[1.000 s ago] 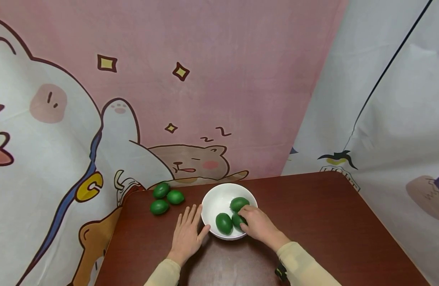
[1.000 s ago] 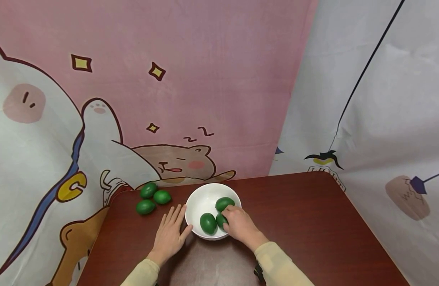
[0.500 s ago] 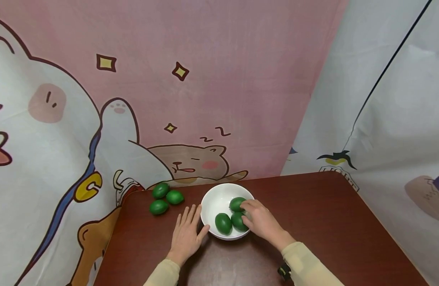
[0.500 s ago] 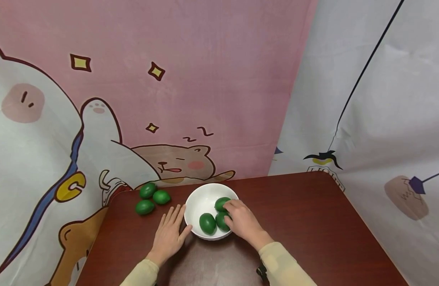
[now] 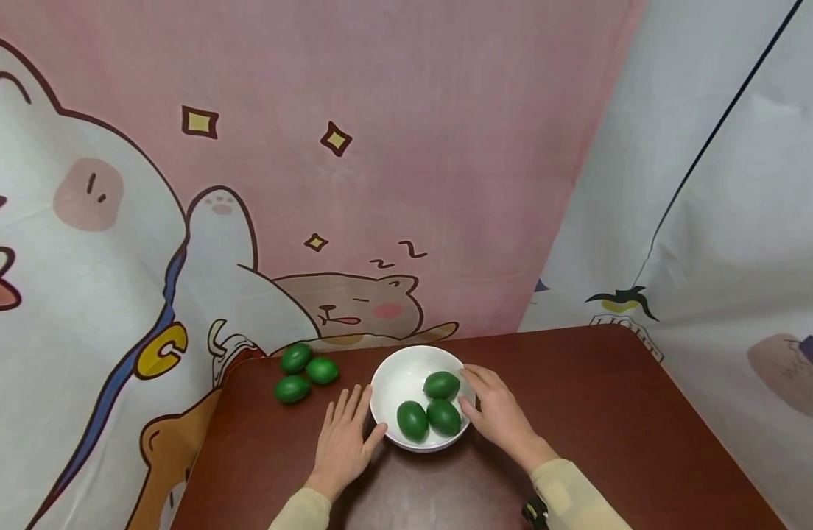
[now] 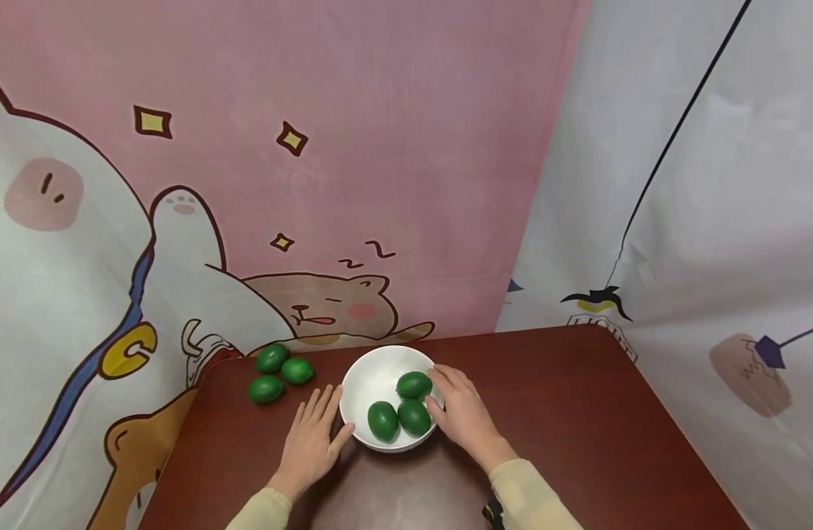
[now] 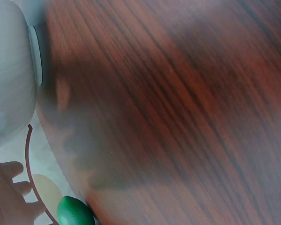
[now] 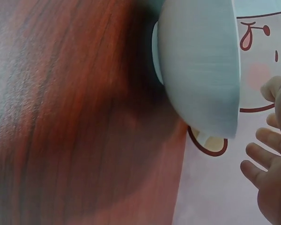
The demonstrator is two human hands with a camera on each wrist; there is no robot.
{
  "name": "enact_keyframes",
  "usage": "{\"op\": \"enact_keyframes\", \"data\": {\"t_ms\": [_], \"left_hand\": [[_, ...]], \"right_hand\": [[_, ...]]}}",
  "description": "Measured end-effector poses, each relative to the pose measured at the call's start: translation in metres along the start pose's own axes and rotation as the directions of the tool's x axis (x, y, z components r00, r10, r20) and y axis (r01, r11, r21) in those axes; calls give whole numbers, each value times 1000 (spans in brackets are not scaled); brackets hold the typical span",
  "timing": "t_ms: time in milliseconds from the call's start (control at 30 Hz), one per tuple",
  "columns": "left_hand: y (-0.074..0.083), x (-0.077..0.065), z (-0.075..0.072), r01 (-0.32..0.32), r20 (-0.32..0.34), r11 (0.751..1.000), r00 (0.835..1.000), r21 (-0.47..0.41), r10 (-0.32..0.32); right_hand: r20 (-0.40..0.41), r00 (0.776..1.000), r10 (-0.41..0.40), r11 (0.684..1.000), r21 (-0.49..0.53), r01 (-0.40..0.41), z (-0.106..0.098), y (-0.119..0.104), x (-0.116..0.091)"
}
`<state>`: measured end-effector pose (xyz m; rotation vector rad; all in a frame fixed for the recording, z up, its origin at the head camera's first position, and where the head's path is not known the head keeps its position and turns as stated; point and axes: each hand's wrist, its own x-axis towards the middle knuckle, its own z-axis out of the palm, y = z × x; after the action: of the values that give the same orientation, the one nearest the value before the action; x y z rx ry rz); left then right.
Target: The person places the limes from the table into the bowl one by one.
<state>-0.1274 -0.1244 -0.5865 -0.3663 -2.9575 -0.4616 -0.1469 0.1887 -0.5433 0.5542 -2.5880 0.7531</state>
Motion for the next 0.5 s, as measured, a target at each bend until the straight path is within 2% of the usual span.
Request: {"op": "enact_keyframes", "data": {"t_ms": [300,500], "left_hand": [[-1,0,2,-1,-6,1000,1000,7,2],[0,-1,2,1,-9,1000,1000,-1,-1]], "right_hand": [[-72,996,-47,999,-12,47,6,11,-9],[-95,995,-39,999,-23,37,10,17,-15]]}}
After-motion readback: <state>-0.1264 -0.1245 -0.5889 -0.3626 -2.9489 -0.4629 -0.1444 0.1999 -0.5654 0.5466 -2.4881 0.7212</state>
